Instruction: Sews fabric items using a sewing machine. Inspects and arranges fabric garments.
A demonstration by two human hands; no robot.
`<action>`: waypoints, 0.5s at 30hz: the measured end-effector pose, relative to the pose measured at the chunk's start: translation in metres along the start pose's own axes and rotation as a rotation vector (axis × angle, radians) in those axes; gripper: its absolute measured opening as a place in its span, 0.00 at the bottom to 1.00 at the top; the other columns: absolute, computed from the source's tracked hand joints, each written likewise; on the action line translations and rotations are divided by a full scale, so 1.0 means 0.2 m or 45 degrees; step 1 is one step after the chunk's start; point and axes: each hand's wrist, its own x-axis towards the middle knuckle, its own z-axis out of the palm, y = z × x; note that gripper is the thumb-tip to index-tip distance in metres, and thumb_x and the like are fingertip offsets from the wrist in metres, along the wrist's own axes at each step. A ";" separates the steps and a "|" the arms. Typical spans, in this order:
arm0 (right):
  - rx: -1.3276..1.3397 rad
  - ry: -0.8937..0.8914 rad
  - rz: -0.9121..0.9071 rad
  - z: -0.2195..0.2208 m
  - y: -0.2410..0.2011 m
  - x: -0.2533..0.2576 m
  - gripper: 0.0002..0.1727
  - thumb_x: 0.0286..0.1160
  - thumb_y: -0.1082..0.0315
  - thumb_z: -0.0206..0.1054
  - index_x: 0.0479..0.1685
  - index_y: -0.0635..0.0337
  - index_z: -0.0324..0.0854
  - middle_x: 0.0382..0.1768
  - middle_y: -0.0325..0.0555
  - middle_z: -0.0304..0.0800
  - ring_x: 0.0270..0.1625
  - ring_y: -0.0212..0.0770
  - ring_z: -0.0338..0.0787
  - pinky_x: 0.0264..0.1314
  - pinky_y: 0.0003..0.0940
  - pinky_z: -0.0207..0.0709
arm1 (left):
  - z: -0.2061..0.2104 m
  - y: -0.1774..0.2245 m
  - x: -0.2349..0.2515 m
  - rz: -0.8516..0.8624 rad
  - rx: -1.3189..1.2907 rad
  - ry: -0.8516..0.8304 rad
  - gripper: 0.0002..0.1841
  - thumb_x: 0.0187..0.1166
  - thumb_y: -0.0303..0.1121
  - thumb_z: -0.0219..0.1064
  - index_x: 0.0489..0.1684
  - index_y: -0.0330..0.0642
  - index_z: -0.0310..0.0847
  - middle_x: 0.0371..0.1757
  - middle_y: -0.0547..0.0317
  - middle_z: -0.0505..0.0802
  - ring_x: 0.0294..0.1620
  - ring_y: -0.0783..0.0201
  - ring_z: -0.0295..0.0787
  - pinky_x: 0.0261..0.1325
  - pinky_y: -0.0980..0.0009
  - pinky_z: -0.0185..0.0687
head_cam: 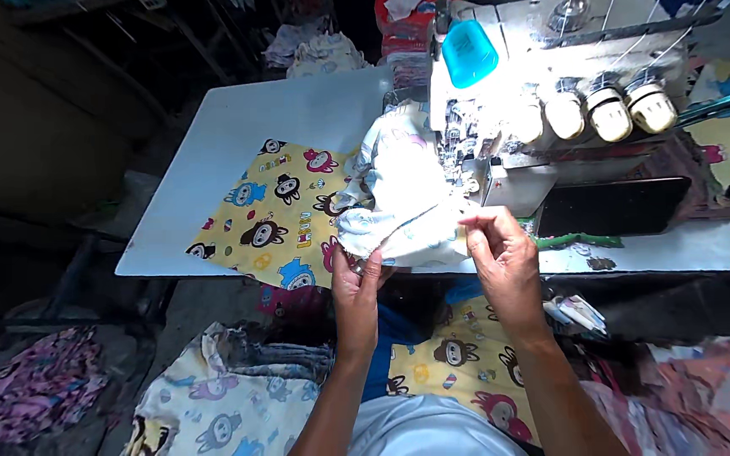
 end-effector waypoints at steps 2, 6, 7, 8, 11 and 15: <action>0.021 -0.058 -0.021 0.00 0.01 -0.01 0.12 0.79 0.74 0.61 0.50 0.58 0.91 0.45 0.40 0.88 0.42 0.24 0.85 0.44 0.17 0.80 | 0.01 -0.01 0.00 0.038 0.036 0.022 0.29 0.85 0.21 0.58 0.85 0.40 0.55 0.60 0.58 0.88 0.50 0.67 0.95 0.56 0.68 0.93; -0.014 -0.090 -0.014 0.04 0.02 -0.03 0.14 0.72 0.71 0.73 0.55 0.62 0.81 0.54 0.50 0.84 0.55 0.37 0.88 0.56 0.31 0.85 | 0.03 -0.05 -0.02 0.165 0.042 0.073 0.29 0.82 0.20 0.62 0.80 0.42 0.54 0.55 0.61 0.89 0.47 0.69 0.94 0.54 0.70 0.93; -0.029 -0.073 -0.012 0.04 0.02 -0.03 0.14 0.73 0.73 0.71 0.55 0.63 0.79 0.53 0.50 0.85 0.53 0.37 0.88 0.55 0.31 0.86 | 0.03 -0.05 -0.02 0.178 0.030 0.098 0.28 0.82 0.20 0.63 0.77 0.43 0.56 0.51 0.63 0.91 0.44 0.70 0.95 0.52 0.70 0.93; -0.030 -0.054 0.003 0.04 0.03 -0.03 0.12 0.76 0.74 0.69 0.56 0.63 0.78 0.51 0.49 0.86 0.50 0.35 0.89 0.52 0.30 0.86 | 0.03 -0.05 -0.02 0.197 0.020 0.118 0.26 0.81 0.19 0.63 0.75 0.44 0.56 0.48 0.64 0.92 0.42 0.70 0.95 0.51 0.70 0.94; -0.002 -0.007 0.047 0.02 0.03 -0.03 0.08 0.84 0.73 0.60 0.55 0.59 0.79 0.42 0.41 0.87 0.39 0.24 0.85 0.43 0.20 0.80 | 0.01 -0.06 -0.01 0.289 0.038 0.143 0.21 0.81 0.18 0.63 0.63 0.49 0.59 0.37 0.70 0.94 0.36 0.71 0.96 0.48 0.70 0.94; 0.068 -0.046 0.031 -0.01 0.04 -0.03 0.12 0.81 0.75 0.58 0.48 0.58 0.89 0.45 0.39 0.88 0.41 0.23 0.84 0.45 0.18 0.78 | -0.01 -0.10 -0.01 0.487 0.164 0.039 0.10 0.85 0.23 0.61 0.43 0.54 0.79 0.38 0.77 0.91 0.40 0.77 0.92 0.50 0.73 0.92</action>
